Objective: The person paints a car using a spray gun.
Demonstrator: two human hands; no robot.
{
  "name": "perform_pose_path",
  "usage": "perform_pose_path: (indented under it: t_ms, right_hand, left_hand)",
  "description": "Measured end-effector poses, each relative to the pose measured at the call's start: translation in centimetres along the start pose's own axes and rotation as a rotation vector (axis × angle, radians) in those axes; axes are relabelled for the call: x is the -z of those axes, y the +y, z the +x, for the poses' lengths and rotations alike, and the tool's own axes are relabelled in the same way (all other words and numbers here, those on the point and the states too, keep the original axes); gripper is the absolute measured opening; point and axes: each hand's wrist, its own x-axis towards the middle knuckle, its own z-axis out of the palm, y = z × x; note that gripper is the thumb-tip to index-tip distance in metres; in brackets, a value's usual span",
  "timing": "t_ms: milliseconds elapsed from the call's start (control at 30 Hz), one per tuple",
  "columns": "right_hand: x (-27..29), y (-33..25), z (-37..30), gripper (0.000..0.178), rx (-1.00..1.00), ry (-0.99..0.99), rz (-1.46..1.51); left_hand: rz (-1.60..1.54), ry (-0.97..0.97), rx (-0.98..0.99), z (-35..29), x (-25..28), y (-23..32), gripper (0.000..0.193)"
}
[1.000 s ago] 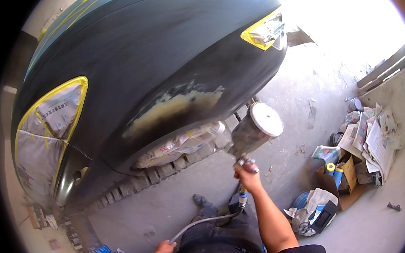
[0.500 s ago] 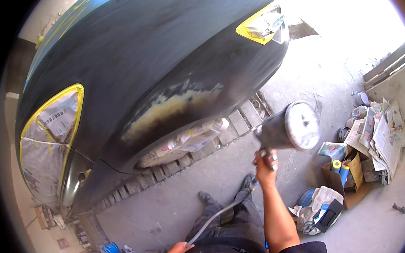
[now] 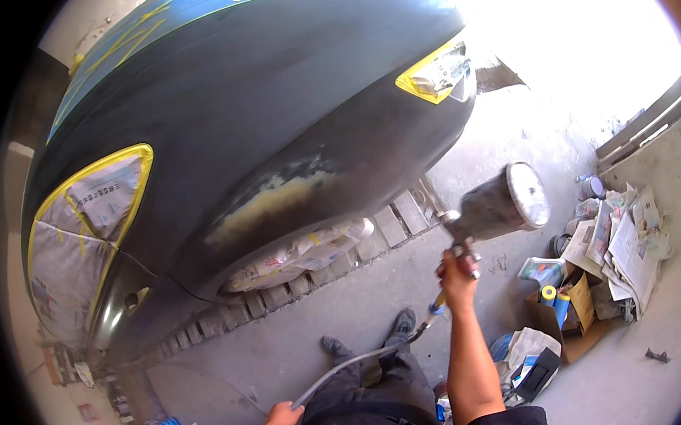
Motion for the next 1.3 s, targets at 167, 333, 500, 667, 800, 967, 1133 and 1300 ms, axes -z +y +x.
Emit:
perform_pose_path:
  t_ms: [167, 333, 500, 667, 800, 967, 1133, 1300]
  right_hand:
    - [1.1, -2.7, 3.1, 0.021, 0.161, 0.196, 0.059]
    - [-0.7, -4.2, 0.0, 0.028, 0.128, 0.127, 0.159]
    - [-2.2, -5.0, -4.6, 0.031, 0.061, 0.029, 0.178]
    - [-2.1, -4.9, -7.4, 0.031, 0.014, -0.073, 0.125]
    - [-1.1, -4.8, -8.3, 0.029, 0.028, -0.104, 0.06]
    - [-1.4, -5.3, -12.0, 0.026, 0.093, -0.169, 0.031]
    - [-0.1, -3.3, -15.5, 0.025, 0.206, -0.262, -0.165]
    - [2.3, 2.6, -17.3, 0.031, 0.81, -0.506, -0.989]
  left_hand:
    - [-0.048, -0.008, -0.014, 0.5, -0.3, 1.4, 0.045]
    - [-0.061, 0.044, 0.051, -0.3, 0.7, 0.0, 0.044]
    - [-0.09, -0.019, 0.105, -0.8, -0.8, -3.4, 0.043]
    - [-0.161, -0.038, 0.07, 0.1, -5.6, -6.1, 0.042]
    - [-0.264, -0.168, 0.133, 1.0, -4.4, -4.5, 0.04]
    - [-0.208, -0.07, 0.06, 2.6, -3.9, -5.8, 0.044]
    - [-0.13, -0.107, 0.031, 4.4, -3.2, -4.6, 0.052]
    - [-0.095, -0.073, 0.016, 4.7, -2.6, -4.1, 0.054]
